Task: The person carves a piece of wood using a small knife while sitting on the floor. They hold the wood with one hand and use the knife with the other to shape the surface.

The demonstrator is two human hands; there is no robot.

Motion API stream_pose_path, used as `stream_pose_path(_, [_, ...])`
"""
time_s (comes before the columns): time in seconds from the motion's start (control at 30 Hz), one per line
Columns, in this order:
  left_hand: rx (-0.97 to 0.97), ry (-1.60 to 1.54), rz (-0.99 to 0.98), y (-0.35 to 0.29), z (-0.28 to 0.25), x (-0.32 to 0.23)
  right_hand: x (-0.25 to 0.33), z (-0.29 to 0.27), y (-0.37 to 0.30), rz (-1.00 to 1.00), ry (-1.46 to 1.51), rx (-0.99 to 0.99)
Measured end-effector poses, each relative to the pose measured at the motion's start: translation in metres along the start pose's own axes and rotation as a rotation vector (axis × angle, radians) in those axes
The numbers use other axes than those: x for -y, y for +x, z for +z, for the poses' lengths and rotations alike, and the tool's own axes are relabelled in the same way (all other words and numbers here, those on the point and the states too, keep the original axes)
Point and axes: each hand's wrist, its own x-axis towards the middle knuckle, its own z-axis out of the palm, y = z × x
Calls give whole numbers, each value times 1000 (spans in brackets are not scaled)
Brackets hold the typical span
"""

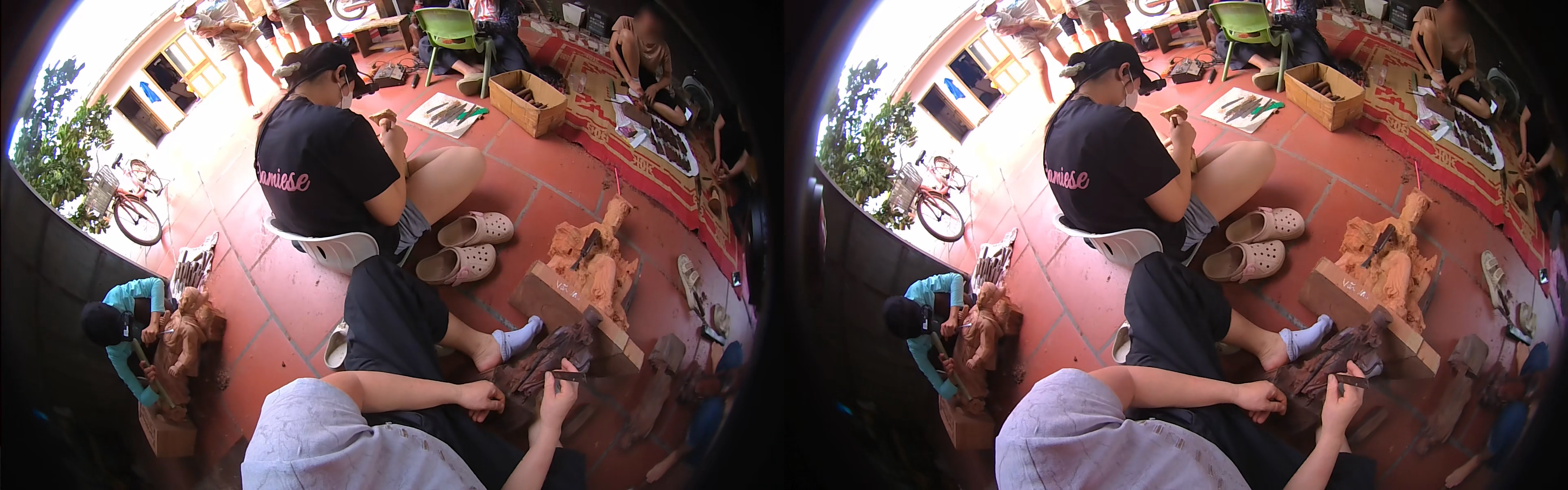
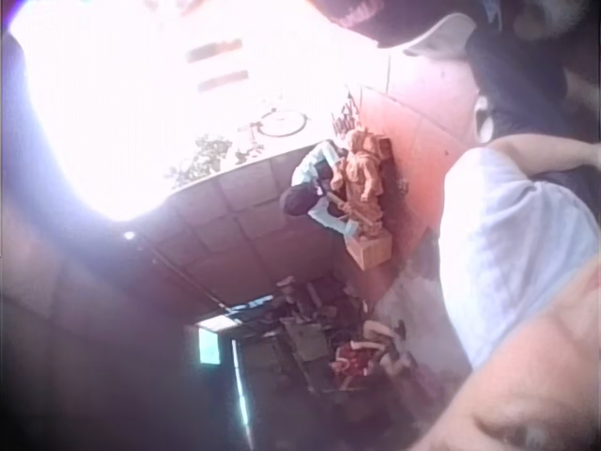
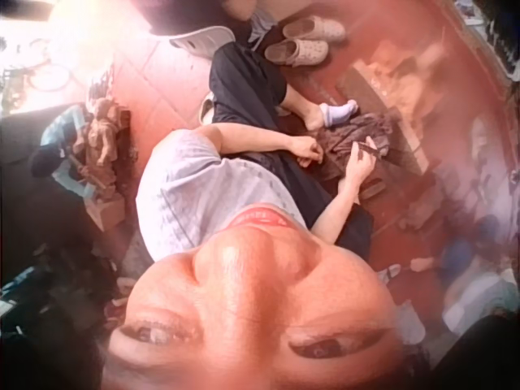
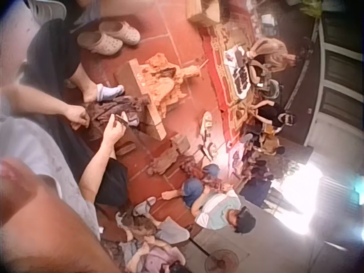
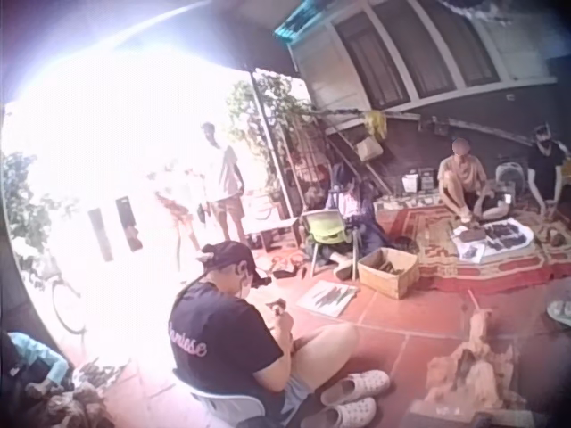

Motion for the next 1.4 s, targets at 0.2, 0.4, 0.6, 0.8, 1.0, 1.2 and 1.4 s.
stream_pose_path(0.2, [9,-1,14,-1,-2,-3,-9,-3,9,225,164,-86])
stream_pose_path(0.4, [2,1,-17,-3,0,-4,2,-5,5,54,22,12])
stream_pose_path(0.6, [5,12,1,-3,-1,-5,-9,-6,6,323,251,-77])
stream_pose_path(0.8, [-4,6,-25,-3,-1,-6,3,-9,9,25,-15,32])
stream_pose_path(1.0, [-12,7,11,-4,1,-3,-6,-6,4,228,157,-37])
stream_pose_path(1.2, [-2,13,15,-5,0,-2,-4,-4,2,30,-56,37])
stream_pose_path(1.4, [-4,-14,32,0,2,1,-4,-7,1,84,73,16])
